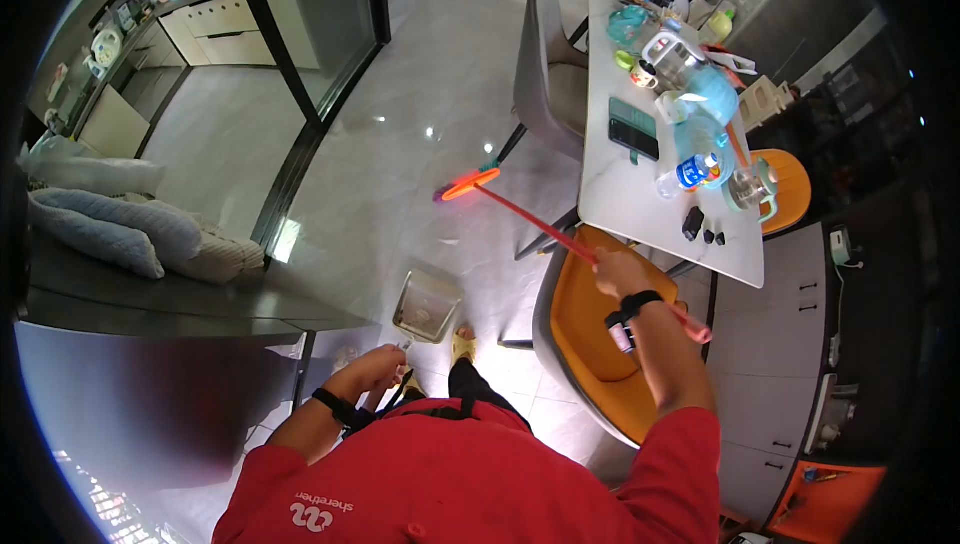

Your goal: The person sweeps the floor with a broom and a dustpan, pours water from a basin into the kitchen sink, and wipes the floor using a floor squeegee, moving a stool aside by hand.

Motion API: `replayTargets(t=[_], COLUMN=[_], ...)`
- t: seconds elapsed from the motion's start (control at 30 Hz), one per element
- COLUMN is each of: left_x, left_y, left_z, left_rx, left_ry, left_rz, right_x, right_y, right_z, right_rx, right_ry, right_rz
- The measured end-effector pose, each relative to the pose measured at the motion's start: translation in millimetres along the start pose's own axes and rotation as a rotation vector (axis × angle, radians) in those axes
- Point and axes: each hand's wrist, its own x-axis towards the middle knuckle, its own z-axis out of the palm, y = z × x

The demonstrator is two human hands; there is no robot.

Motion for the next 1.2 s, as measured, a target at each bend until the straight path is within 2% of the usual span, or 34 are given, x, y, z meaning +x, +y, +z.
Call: replayTargets(t=[0.07, 0.2, 0.27, 0.33, 0.37, 0.43, 0.57, 0.63, 0.7, 0.73, 0.8, 0.83, 0.9, 0.97, 1.1, 1.17, 1.2], left_x=[4, 12, 17, 21, 23, 27, 36, 27, 21, 23, 31, 34, 30, 27, 32, 32, 27], left_y=[9, 26, 34, 39, 42, 48, 55, 58, 58, 55, 54, 53, 54, 53, 50, 50, 52], left_z=[1, 2, 1, 1, -2, -10, -34, -33, -28, -26, -26, -26, -26, -29, -33, -33, -31], left_rx=[0.046, 0.116, 0.106, 0.056, 0.059, 0.1, 0.142, 0.169, 0.24, 0.202, 0.208, 0.22, 0.189, 0.155, 0.221, 0.227, 0.21], left_ry=[0.016, 0.075, 0.071, 0.095, 0.092, 0.1, 0.053, 0.084, 0.057, 0.089, 0.098, 0.11, 0.109, 0.119, 0.116, 0.129, 0.121], left_rz=[0.013, 0.075, 0.09, 0.127, 0.126, 0.16, 0.136, 0.154, 0.193, 0.197, 0.183, 0.167, 0.169, 0.17, 0.133, 0.12, 0.118], right_x=[-5, -48, -69, -99, -111, -142, -211, -234, -260, -271, -283, -285, -287, -276, -247, -237, -233], right_y=[-22, -38, -43, -72, -61, -61, -75, -69, -41, -55, -51, -64, -58, -58, -76, -71, -66], right_z=[17, 40, 61, 38, 61, 66, 36, 26, 44, 16, 27, 9, 40, 45, 42, 48, 51], right_rx=[-0.129, 0.021, -0.041, 0.062, 0.059, 0.098, 0.144, 0.39, 0.825, 0.812, 0.817, 0.827, 0.731, 0.437, 0.242, 0.282, 0.403], right_ry=[-0.134, -0.303, -0.288, -0.528, -0.415, -0.397, -0.704, -0.87, -1.076, -1.056, -1.002, -1.067, -0.73, -0.684, -0.679, -0.678, -0.741], right_rz=[0.038, 0.07, -0.021, 0.052, -0.096, -0.156, -0.054, -0.096, 0.041, 0.028, -0.028, 0.07, -0.272, -0.159, -0.081, -0.088, -0.119])
